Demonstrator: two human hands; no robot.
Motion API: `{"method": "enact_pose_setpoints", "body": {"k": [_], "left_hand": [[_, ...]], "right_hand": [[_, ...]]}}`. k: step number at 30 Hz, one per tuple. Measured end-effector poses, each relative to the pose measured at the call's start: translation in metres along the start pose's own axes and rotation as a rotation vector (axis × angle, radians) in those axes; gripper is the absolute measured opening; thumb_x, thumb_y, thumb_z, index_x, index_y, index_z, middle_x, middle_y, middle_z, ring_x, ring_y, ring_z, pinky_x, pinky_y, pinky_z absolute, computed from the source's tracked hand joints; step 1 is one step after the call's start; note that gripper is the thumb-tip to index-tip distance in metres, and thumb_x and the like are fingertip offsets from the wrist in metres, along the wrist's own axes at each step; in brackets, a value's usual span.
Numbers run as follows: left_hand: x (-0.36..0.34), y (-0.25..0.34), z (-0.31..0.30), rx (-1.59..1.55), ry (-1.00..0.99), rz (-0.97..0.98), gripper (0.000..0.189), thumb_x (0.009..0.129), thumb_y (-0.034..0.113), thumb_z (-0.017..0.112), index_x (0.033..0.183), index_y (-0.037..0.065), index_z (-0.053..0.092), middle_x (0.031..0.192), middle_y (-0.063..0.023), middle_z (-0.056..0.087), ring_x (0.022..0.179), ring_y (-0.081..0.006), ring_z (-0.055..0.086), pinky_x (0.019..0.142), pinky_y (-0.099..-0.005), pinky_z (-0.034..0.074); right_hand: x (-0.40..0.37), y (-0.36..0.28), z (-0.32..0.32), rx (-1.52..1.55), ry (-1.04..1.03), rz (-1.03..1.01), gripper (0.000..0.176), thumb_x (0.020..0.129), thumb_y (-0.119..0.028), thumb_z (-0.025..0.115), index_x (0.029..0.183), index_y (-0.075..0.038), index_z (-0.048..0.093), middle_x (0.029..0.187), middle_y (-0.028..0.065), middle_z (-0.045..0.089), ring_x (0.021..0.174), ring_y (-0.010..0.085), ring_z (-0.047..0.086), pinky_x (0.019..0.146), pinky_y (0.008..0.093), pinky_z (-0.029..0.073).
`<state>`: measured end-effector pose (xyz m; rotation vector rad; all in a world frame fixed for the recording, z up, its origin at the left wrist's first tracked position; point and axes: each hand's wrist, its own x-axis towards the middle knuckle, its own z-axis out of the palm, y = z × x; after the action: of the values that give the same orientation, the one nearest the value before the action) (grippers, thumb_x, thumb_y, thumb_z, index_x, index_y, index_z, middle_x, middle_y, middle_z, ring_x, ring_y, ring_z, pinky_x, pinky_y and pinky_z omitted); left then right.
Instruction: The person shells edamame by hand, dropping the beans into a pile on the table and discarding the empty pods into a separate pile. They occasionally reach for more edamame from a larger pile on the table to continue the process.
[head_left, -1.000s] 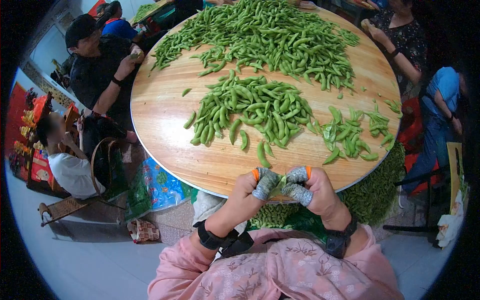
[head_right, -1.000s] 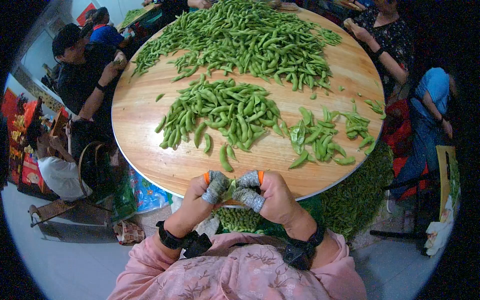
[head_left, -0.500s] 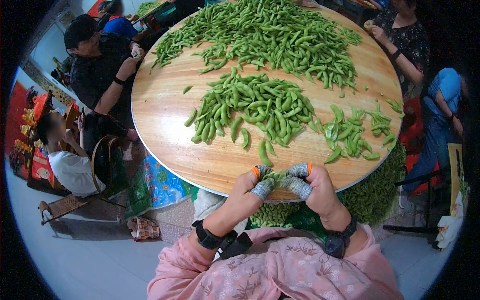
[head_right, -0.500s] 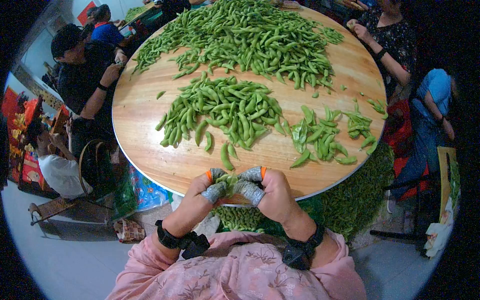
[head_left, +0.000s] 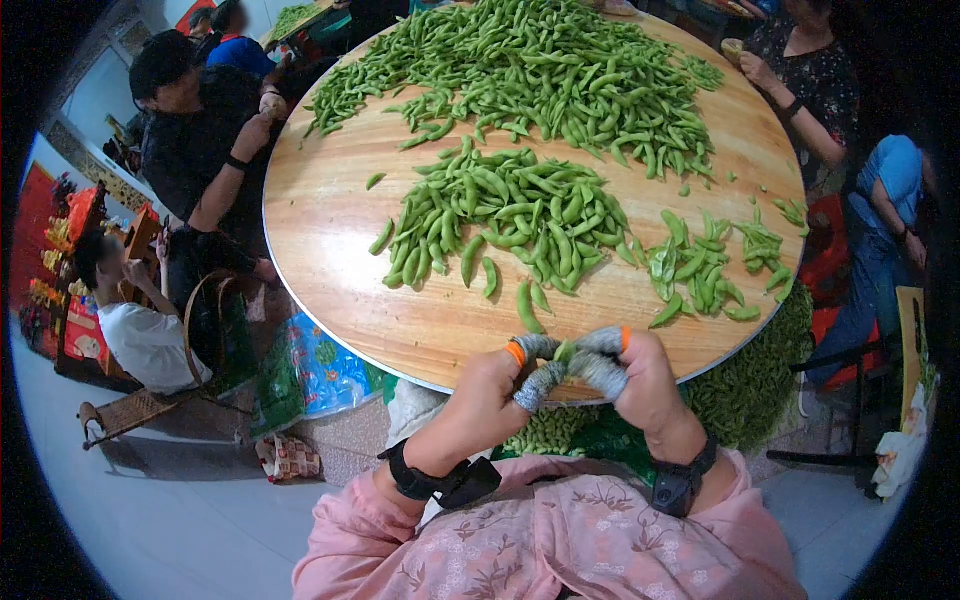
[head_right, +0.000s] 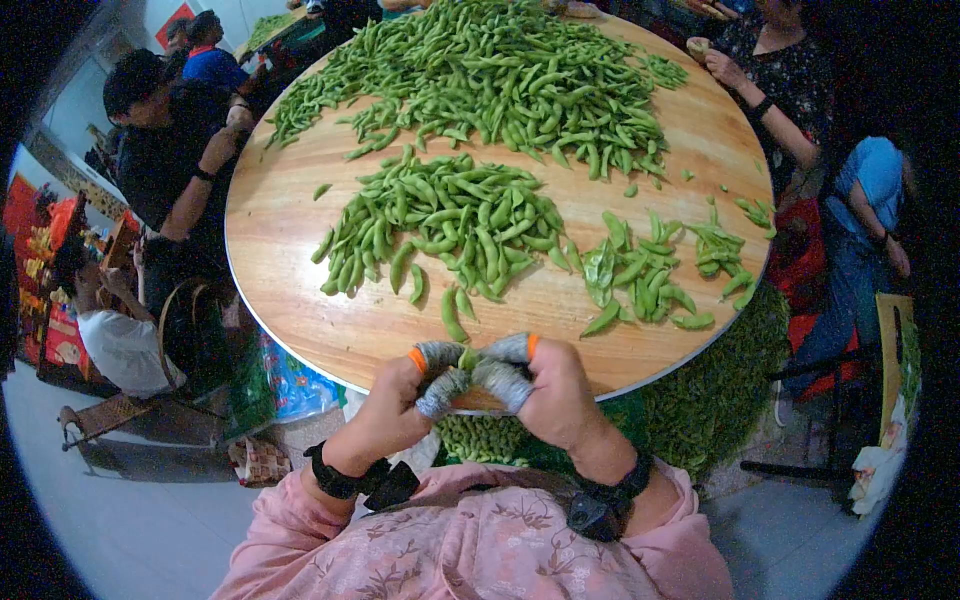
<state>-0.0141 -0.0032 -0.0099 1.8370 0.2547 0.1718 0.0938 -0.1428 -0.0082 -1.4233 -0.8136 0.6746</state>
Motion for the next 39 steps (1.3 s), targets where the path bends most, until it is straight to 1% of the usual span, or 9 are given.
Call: {"method": "enact_pose_setpoints", "body": {"k": [5, 8, 12, 16, 21, 26, 28, 35, 39], "left_hand": [[0.013, 0.008, -0.024, 0.532, 0.100, 0.168, 0.023, 0.067, 0.011, 0.062, 0.090, 0.006, 0.058, 0.071, -0.0145, 0.053, 0.066, -0.0316, 0.054, 0.058, -0.0376, 0.043], [0.030, 0.013, -0.038, 0.989, -0.027, 0.308, 0.029, 0.062, 0.014, 0.065, 0.086, 0.002, 0.055, 0.070, -0.0131, 0.047, 0.067, -0.0305, 0.050, 0.056, -0.0357, 0.041], [0.046, -0.005, -0.043, 1.043, -0.102, 0.383, 0.041, 0.048, 0.027, 0.072, 0.075, 0.003, 0.052, 0.069, -0.0128, 0.044, 0.065, -0.0316, 0.049, 0.052, -0.0383, 0.039], [0.044, 0.008, -0.036, 1.001, -0.146, 0.316, 0.035, 0.052, 0.023, 0.070, 0.077, 0.004, 0.055, 0.071, -0.0135, 0.047, 0.067, -0.0328, 0.050, 0.055, -0.0380, 0.041], [0.026, 0.016, -0.023, 0.443, 0.036, 0.137, 0.023, 0.063, 0.011, 0.064, 0.084, 0.003, 0.057, 0.075, -0.0149, 0.052, 0.069, -0.0326, 0.054, 0.059, -0.0358, 0.043], [0.014, 0.017, -0.006, 0.394, 0.031, 0.265, 0.020, 0.067, 0.007, 0.060, 0.086, 0.001, 0.056, 0.078, -0.0145, 0.053, 0.068, -0.0301, 0.054, 0.061, -0.0329, 0.043], [0.012, 0.006, 0.000, -0.150, -0.054, 0.035, 0.021, 0.071, 0.007, 0.057, 0.090, 0.000, 0.053, 0.077, -0.0152, 0.053, 0.066, -0.0284, 0.052, 0.061, -0.0315, 0.042], [0.005, 0.007, -0.004, 0.051, -0.158, 0.113, 0.019, 0.075, 0.005, 0.053, 0.092, 0.000, 0.050, 0.075, -0.0147, 0.055, 0.067, -0.0301, 0.053, 0.059, -0.0333, 0.042], [-0.001, 0.012, 0.004, 0.478, 0.085, 0.163, 0.023, 0.067, 0.003, 0.058, 0.089, 0.001, 0.052, 0.073, -0.0142, 0.055, 0.067, -0.0314, 0.054, 0.056, -0.0346, 0.044]], "right_hand": [[0.007, -0.005, -0.062, -0.296, 0.535, -0.022, 0.018, 0.075, -0.001, 0.055, 0.092, 0.002, 0.057, 0.076, 0.0041, 0.058, 0.070, 0.0099, 0.053, 0.065, 0.0241, 0.044], [-0.001, -0.013, -0.090, -0.728, 0.722, -0.073, 0.022, 0.074, -0.001, 0.055, 0.096, 0.003, 0.056, 0.080, 0.0056, 0.058, 0.072, 0.0113, 0.053, 0.066, 0.0249, 0.044], [-0.013, -0.007, -0.078, -0.587, 0.622, -0.044, 0.023, 0.074, -0.001, 0.054, 0.097, 0.003, 0.055, 0.082, 0.0058, 0.058, 0.072, 0.0120, 0.054, 0.067, 0.0255, 0.044], [-0.012, 0.005, -0.035, -0.291, 0.240, 0.002, 0.024, 0.076, 0.002, 0.052, 0.100, 0.004, 0.054, 0.081, 0.0056, 0.058, 0.074, 0.0109, 0.053, 0.068, 0.0248, 0.044], [0.005, 0.004, -0.006, 0.273, 0.080, 0.129, 0.028, 0.077, -0.001, 0.054, 0.105, 0.002, 0.051, 0.076, 0.0007, 0.055, 0.071, 0.0080, 0.052, 0.070, 0.0216, 0.043], [0.009, -0.002, -0.006, 0.575, -0.022, 0.263, 0.023, 0.077, -0.005, 0.055, 0.100, 0.002, 0.053, 0.080, 0.0020, 0.057, 0.074, 0.0091, 0.053, 0.070, 0.0221, 0.044], [0.008, -0.003, -0.005, 0.571, -0.036, 0.188, 0.022, 0.078, -0.005, 0.055, 0.099, 0.002, 0.053, 0.082, 0.0028, 0.058, 0.075, 0.0091, 0.054, 0.070, 0.0219, 0.044], [-0.002, -0.006, 0.001, 0.432, 0.111, 0.186, 0.023, 0.076, -0.010, 0.057, 0.096, 0.002, 0.054, 0.081, 0.0054, 0.058, 0.059, 0.0056, 0.048, 0.050, 0.0152, 0.036], [-0.007, -0.003, -0.003, 0.475, 0.061, 0.276, 0.020, 0.078, -0.013, 0.055, 0.092, 0.002, 0.054, 0.078, 0.0054, 0.056, 0.061, 0.0067, 0.047, 0.050, 0.0165, 0.036]]}}
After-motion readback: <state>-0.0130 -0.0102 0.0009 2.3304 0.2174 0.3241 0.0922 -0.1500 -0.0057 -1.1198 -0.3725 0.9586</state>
